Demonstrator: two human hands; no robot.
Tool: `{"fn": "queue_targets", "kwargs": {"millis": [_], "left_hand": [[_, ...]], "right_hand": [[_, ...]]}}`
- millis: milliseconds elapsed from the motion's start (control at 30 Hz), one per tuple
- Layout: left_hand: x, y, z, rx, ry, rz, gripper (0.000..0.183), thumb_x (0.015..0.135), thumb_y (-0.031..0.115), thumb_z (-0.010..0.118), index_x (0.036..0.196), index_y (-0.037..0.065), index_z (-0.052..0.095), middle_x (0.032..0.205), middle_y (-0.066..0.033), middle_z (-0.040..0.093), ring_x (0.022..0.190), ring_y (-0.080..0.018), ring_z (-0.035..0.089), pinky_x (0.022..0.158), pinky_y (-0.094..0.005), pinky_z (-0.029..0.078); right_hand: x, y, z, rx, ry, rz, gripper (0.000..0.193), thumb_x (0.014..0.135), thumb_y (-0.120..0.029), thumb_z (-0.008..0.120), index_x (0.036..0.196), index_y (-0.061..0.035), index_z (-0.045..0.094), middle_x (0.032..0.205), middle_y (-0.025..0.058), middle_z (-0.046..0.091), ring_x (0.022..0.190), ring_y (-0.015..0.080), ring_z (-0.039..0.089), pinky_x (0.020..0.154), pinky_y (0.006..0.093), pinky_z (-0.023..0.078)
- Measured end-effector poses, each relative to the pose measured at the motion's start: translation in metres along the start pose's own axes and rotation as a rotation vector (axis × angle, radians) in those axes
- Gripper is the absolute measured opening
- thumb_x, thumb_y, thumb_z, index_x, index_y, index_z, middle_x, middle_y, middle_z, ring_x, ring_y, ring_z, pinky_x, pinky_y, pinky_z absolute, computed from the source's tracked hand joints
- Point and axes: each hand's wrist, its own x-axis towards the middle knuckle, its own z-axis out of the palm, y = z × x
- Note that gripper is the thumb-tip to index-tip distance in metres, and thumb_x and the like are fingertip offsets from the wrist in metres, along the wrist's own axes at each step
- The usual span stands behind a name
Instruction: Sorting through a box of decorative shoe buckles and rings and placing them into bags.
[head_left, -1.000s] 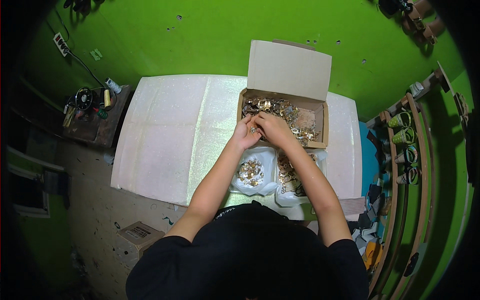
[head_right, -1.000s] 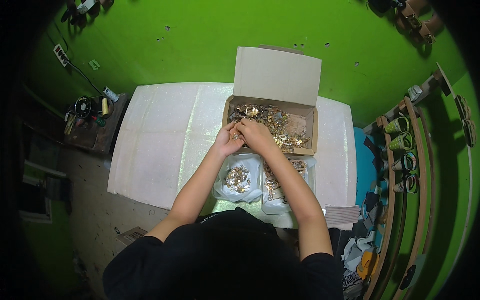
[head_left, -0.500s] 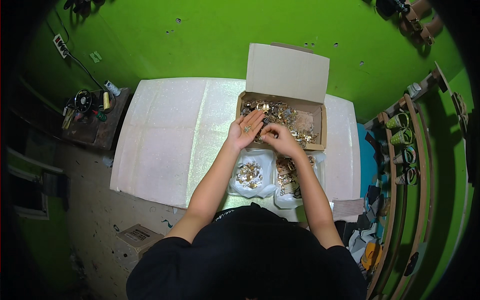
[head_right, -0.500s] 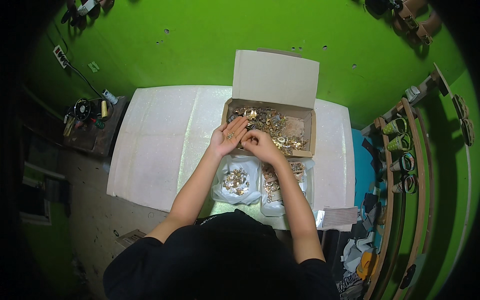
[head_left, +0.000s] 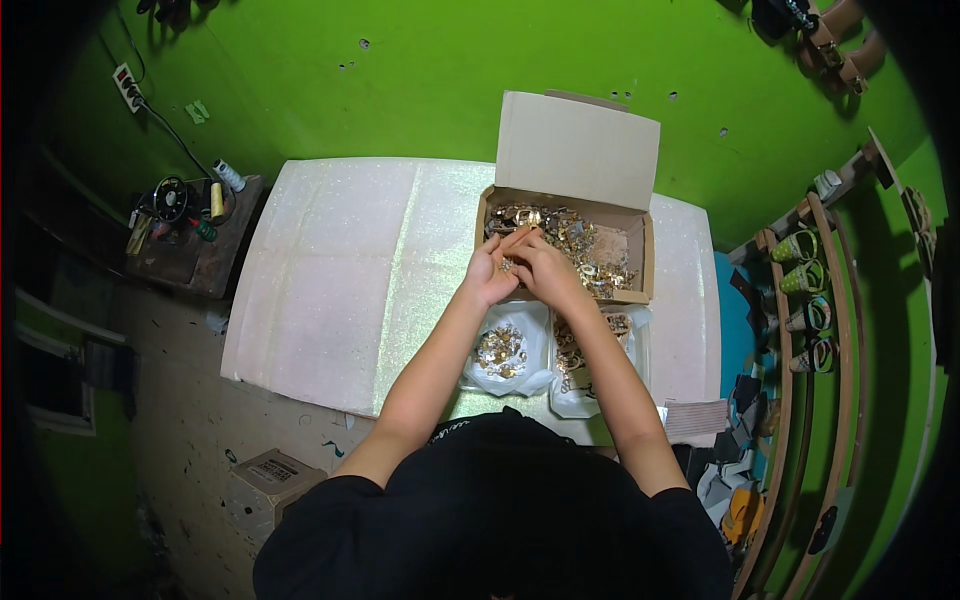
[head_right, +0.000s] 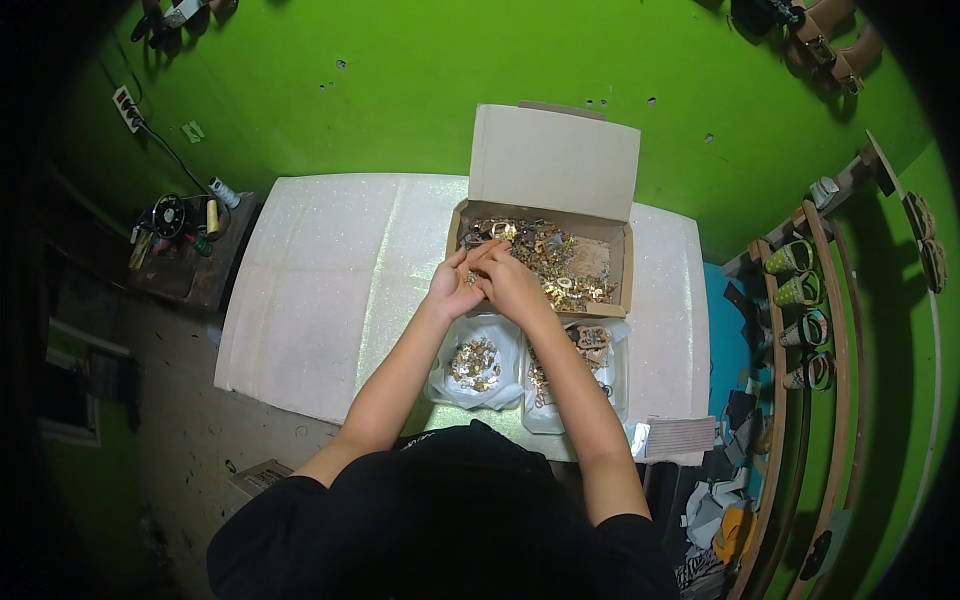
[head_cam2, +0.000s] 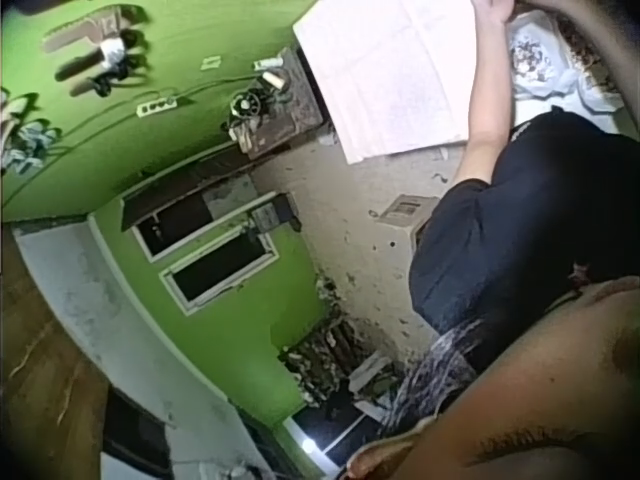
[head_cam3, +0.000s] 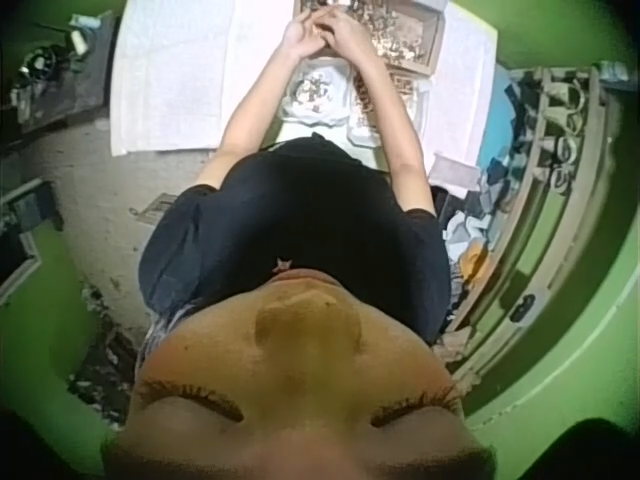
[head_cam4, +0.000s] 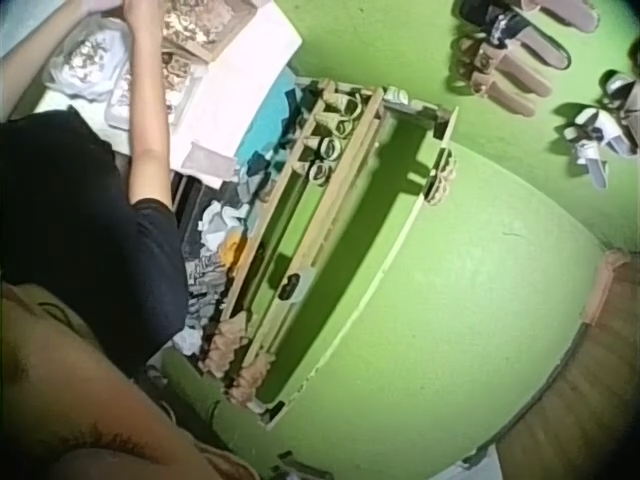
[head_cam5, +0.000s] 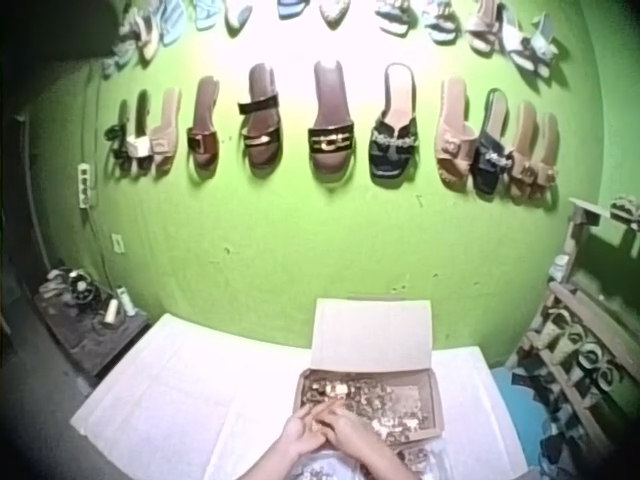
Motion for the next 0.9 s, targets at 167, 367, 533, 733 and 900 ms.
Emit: {"fn": "queue_targets", "kwargs": {"millis": [167, 367, 533, 733, 900], "left_hand": [[-0.005, 0.001, 0.008, -0.076, -0.018, -0.008, 0.05, 0.091, 0.029, 0.012, 0.121, -0.005, 0.033, 0.127, -0.0169, 0.035, 0.114, -0.0276, 0.036, 0.098, -0.0349, 0.028], [-0.004, 0.001, 0.007, -0.08, 0.004, 0.008, 0.048, 0.091, 0.027, 0.013, 0.12, -0.006, 0.033, 0.126, -0.0176, 0.036, 0.115, -0.0278, 0.036, 0.098, -0.0351, 0.026], [-0.002, -0.003, 0.013, -0.068, 0.013, -0.023, 0.048, 0.09, 0.028, 0.013, 0.118, -0.006, 0.034, 0.125, -0.0181, 0.036, 0.115, -0.0277, 0.035, 0.099, -0.0354, 0.026], [0.006, -0.002, -0.027, -0.316, -0.348, -0.077, 0.047, 0.091, 0.029, 0.017, 0.115, -0.005, 0.039, 0.112, -0.0167, 0.047, 0.105, -0.0267, 0.045, 0.093, -0.0352, 0.034], [-0.004, -0.003, 0.009, -0.159, 0.015, -0.03, 0.045, 0.091, 0.029, 0.02, 0.112, -0.004, 0.042, 0.103, -0.0156, 0.051, 0.097, -0.0243, 0.049, 0.087, -0.0342, 0.038]], "right_hand": [[0.004, -0.002, 0.007, -0.056, 0.026, -0.069, 0.02, 0.067, -0.012, 0.06, 0.087, -0.0106, 0.061, 0.089, 0.0085, 0.053, 0.082, 0.0277, 0.055, 0.067, 0.0364, 0.047], [0.006, -0.005, 0.006, -0.063, 0.078, -0.171, 0.012, 0.066, -0.014, 0.06, 0.077, -0.01, 0.06, 0.081, 0.0074, 0.05, 0.076, 0.0258, 0.055, 0.063, 0.036, 0.046], [0.008, -0.002, 0.008, -0.129, 0.08, -0.175, 0.014, 0.067, -0.016, 0.06, 0.074, -0.0042, 0.056, 0.079, 0.0095, 0.05, 0.073, 0.0267, 0.054, 0.062, 0.036, 0.045], [0.015, -0.004, 0.003, 0.173, 0.126, -0.019, 0.012, 0.066, -0.009, 0.058, 0.075, -0.0008, 0.055, 0.074, 0.0121, 0.054, 0.068, 0.0265, 0.054, 0.06, 0.034, 0.045], [0.013, 0.003, -0.01, 0.219, 0.254, 0.07, 0.009, 0.065, -0.004, 0.057, 0.071, 0.0019, 0.054, 0.07, 0.0113, 0.055, 0.058, 0.0208, 0.054, 0.054, 0.0283, 0.044]]}}
